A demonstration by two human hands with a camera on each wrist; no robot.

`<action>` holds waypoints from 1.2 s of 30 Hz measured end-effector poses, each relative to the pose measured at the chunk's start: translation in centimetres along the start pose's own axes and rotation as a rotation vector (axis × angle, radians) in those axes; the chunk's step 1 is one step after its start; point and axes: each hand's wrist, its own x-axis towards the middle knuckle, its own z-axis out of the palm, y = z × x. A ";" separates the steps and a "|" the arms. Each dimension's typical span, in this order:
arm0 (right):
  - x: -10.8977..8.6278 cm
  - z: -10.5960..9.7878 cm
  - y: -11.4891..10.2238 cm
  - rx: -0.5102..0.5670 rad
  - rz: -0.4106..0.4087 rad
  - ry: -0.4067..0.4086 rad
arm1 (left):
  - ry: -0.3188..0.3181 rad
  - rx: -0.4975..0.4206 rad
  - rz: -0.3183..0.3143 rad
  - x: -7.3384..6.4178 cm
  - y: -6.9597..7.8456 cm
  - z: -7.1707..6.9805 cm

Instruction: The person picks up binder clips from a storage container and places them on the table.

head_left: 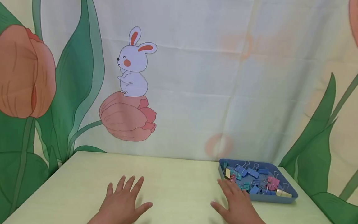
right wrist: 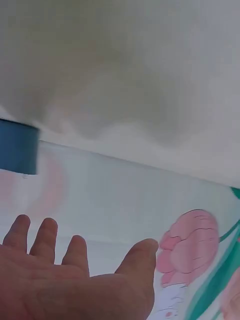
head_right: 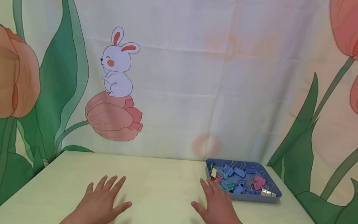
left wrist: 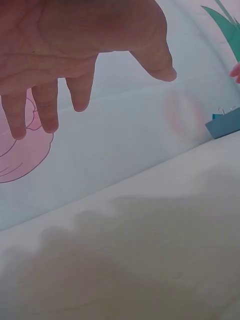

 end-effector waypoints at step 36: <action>2.3 -7.5 22.7 0.101 0.344 -0.056 | -0.087 -0.191 0.236 8.6 13.9 1.5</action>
